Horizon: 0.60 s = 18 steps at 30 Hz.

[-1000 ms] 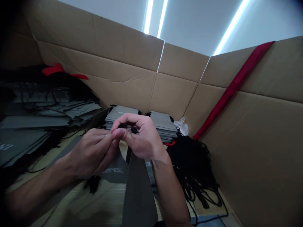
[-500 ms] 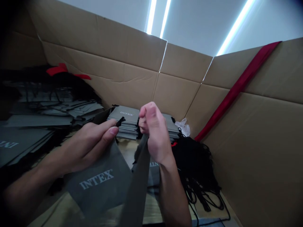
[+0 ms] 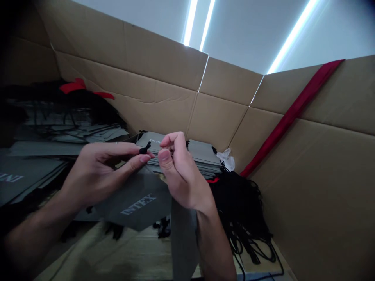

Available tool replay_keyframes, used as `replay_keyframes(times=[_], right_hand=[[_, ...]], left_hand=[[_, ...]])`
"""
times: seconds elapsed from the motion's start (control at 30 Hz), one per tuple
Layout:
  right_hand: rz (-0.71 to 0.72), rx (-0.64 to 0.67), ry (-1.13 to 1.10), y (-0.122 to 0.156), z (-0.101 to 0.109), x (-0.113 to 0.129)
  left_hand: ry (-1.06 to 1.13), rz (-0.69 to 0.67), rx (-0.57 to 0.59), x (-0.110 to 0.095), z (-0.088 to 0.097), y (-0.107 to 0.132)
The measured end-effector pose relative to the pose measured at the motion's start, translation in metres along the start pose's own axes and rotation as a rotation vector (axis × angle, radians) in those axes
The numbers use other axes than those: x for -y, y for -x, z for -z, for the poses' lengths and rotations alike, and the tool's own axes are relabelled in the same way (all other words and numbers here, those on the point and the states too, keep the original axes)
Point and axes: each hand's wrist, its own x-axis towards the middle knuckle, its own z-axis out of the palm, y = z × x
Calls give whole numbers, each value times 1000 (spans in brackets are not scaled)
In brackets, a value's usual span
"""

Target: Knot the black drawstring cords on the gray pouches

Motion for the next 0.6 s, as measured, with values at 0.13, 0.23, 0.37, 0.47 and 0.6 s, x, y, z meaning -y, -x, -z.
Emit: replay_keyframes(times=[0.13, 0.23, 0.37, 0.47, 0.6], right_hand=[[72, -10, -100, -2, -17, -8], [89, -101, 7, -4, -23, -9], [133, -215, 97, -3, -27, -9], [175, -185, 106, 0, -28, -7], [159, -122, 70, 0, -25, -1]], left_hand=[[281, 226, 33, -5, 0, -2], [421, 338, 130, -8, 2, -4], [499, 452, 255, -11, 3, -4], [569, 502, 240, -11, -1, -2], [518, 456, 165, -9, -1, 0]])
